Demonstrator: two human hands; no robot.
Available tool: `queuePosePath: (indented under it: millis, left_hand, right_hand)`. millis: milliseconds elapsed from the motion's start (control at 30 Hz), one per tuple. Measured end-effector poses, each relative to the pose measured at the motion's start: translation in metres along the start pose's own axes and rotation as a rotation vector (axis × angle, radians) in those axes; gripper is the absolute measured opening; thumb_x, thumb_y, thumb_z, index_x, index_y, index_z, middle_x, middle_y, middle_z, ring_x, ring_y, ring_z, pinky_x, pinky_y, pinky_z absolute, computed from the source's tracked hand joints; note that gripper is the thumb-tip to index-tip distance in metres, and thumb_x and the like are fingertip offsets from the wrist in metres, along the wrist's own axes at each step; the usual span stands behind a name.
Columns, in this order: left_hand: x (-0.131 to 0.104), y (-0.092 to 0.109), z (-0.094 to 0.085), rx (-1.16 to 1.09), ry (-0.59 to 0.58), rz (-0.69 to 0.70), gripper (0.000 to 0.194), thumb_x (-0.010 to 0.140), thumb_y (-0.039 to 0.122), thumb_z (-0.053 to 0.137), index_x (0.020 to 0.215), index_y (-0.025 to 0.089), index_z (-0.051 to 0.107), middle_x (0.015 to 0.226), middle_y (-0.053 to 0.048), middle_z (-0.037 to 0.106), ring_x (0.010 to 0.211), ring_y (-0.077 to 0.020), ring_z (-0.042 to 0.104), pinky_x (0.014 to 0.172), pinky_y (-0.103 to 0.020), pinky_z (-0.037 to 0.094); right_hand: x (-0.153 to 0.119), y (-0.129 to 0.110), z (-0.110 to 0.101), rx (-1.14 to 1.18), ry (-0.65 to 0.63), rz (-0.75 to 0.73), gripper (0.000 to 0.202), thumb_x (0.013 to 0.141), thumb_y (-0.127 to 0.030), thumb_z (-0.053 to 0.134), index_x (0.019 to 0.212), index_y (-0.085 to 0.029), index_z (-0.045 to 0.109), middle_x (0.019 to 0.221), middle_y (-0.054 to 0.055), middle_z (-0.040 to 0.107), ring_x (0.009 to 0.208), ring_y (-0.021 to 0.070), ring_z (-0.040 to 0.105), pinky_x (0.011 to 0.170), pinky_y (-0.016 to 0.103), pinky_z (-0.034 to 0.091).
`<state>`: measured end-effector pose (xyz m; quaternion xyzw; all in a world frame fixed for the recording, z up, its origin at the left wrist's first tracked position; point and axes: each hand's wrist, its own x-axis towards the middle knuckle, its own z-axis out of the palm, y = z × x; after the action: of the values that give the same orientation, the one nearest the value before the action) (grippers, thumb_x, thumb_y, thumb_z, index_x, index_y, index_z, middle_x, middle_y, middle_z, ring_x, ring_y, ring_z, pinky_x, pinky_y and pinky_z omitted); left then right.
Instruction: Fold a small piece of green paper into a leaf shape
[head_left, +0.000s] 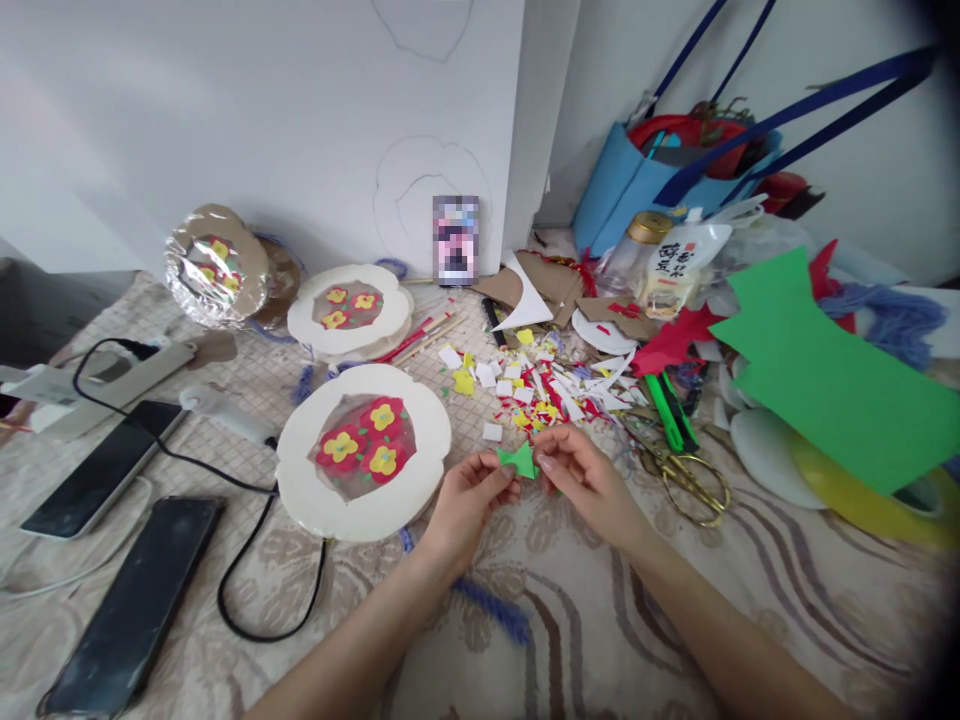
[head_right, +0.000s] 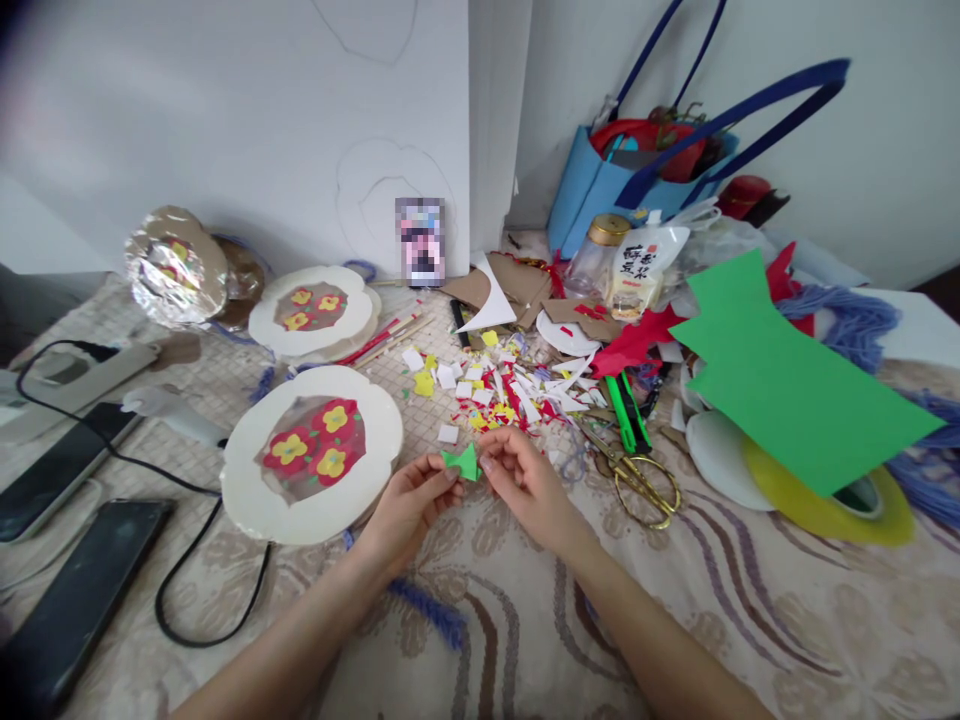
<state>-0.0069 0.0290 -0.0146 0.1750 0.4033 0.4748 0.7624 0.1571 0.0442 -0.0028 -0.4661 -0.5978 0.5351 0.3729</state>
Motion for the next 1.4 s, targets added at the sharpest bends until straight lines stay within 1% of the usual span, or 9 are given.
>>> queuePosePath:
  millis: [133, 233, 300, 433, 533, 700, 867, 1233, 1400]
  left_hand:
    - [-0.0005, 0.0010, 0.0009, -0.017, 0.008, 0.002, 0.022, 0.067, 0.020, 0.073, 0.075, 0.014, 0.054, 0.062, 0.001, 0.061, 0.060, -0.0094, 0.056, 0.062, -0.022, 0.043]
    - [-0.0003, 0.0003, 0.0009, -0.018, 0.009, 0.008, 0.022, 0.067, 0.021, 0.074, 0.075, 0.014, 0.054, 0.063, 0.001, 0.061, 0.061, -0.0096, 0.056, 0.063, -0.022, 0.043]
    - [-0.0001, -0.0006, 0.0007, -0.016, 0.005, 0.013, 0.022, 0.066, 0.021, 0.074, 0.075, 0.014, 0.054, 0.063, 0.001, 0.061, 0.061, -0.0097, 0.056, 0.062, -0.022, 0.043]
    - [-0.0011, -0.0011, 0.0022, 0.004, 0.013, 0.009, 0.024, 0.065, 0.022, 0.075, 0.075, 0.014, 0.055, 0.062, 0.001, 0.061, 0.060, -0.0097, 0.056, 0.063, -0.023, 0.043]
    - [-0.0026, 0.0001, 0.0043, 0.031, 0.017, 0.002, 0.024, 0.065, 0.023, 0.075, 0.074, 0.014, 0.055, 0.062, 0.001, 0.061, 0.060, -0.0095, 0.056, 0.064, -0.023, 0.043]
    - [-0.0030, 0.0007, 0.0043, 0.073, 0.019, -0.030, 0.026, 0.065, 0.027, 0.075, 0.076, 0.014, 0.055, 0.062, 0.000, 0.062, 0.059, -0.0100, 0.056, 0.064, -0.024, 0.043]
    - [-0.0018, -0.0017, 0.0023, 0.142, 0.004, -0.040, 0.027, 0.064, 0.030, 0.075, 0.073, 0.014, 0.055, 0.064, -0.001, 0.063, 0.058, -0.0107, 0.056, 0.063, -0.024, 0.042]
    - [-0.0024, -0.0020, 0.0031, 0.122, 0.011, -0.024, 0.026, 0.066, 0.028, 0.073, 0.076, 0.013, 0.054, 0.063, -0.001, 0.063, 0.058, -0.0099, 0.055, 0.062, -0.023, 0.042]
    - [-0.0022, -0.0024, 0.0024, 0.144, 0.004, -0.020, 0.028, 0.064, 0.030, 0.075, 0.076, 0.013, 0.056, 0.063, 0.000, 0.063, 0.057, -0.0103, 0.055, 0.061, -0.023, 0.041]
  right_hand:
    - [-0.0012, -0.0006, 0.0000, 0.028, -0.016, -0.039, 0.015, 0.091, -0.025, 0.045, 0.106, -0.025, 0.048, 0.080, -0.001, 0.052, 0.063, 0.0104, 0.053, 0.059, 0.023, 0.045]
    - [-0.0022, -0.0016, -0.0008, -0.039, -0.091, -0.058, 0.015, 0.092, -0.028, 0.043, 0.105, -0.026, 0.052, 0.079, 0.000, 0.053, 0.067, 0.0124, 0.053, 0.060, 0.025, 0.044]
    - [-0.0023, -0.0024, -0.0011, -0.102, -0.116, -0.078, 0.015, 0.093, -0.030, 0.043, 0.101, -0.025, 0.055, 0.082, 0.001, 0.053, 0.070, 0.0133, 0.053, 0.061, 0.025, 0.043]
    - [-0.0014, -0.0020, -0.0001, -0.163, -0.090, -0.077, 0.017, 0.092, -0.032, 0.045, 0.089, -0.021, 0.057, 0.082, 0.002, 0.053, 0.069, 0.0136, 0.051, 0.060, 0.025, 0.041]
    - [-0.0007, 0.0001, 0.0017, -0.166, -0.068, -0.054, 0.016, 0.090, -0.032, 0.047, 0.086, -0.020, 0.057, 0.075, 0.001, 0.051, 0.066, 0.0135, 0.050, 0.058, 0.025, 0.040]
    - [-0.0006, 0.0003, 0.0038, -0.163, -0.044, -0.037, 0.016, 0.090, -0.032, 0.048, 0.082, -0.020, 0.055, 0.071, 0.000, 0.049, 0.064, 0.0135, 0.047, 0.057, 0.024, 0.038]
    - [-0.0008, -0.0014, 0.0038, -0.172, -0.033, -0.040, 0.016, 0.089, -0.032, 0.048, 0.080, -0.020, 0.055, 0.071, 0.000, 0.049, 0.064, 0.0143, 0.047, 0.057, 0.025, 0.038]
    - [-0.0011, -0.0008, 0.0051, -0.182, -0.034, -0.038, 0.017, 0.089, -0.032, 0.047, 0.080, -0.020, 0.056, 0.069, 0.000, 0.049, 0.063, 0.0135, 0.046, 0.056, 0.024, 0.038]
    - [0.0023, 0.0028, 0.0006, -0.110, -0.102, -0.002, 0.016, 0.088, -0.034, 0.050, 0.081, -0.019, 0.055, 0.070, -0.001, 0.051, 0.062, 0.0125, 0.048, 0.056, 0.023, 0.040]
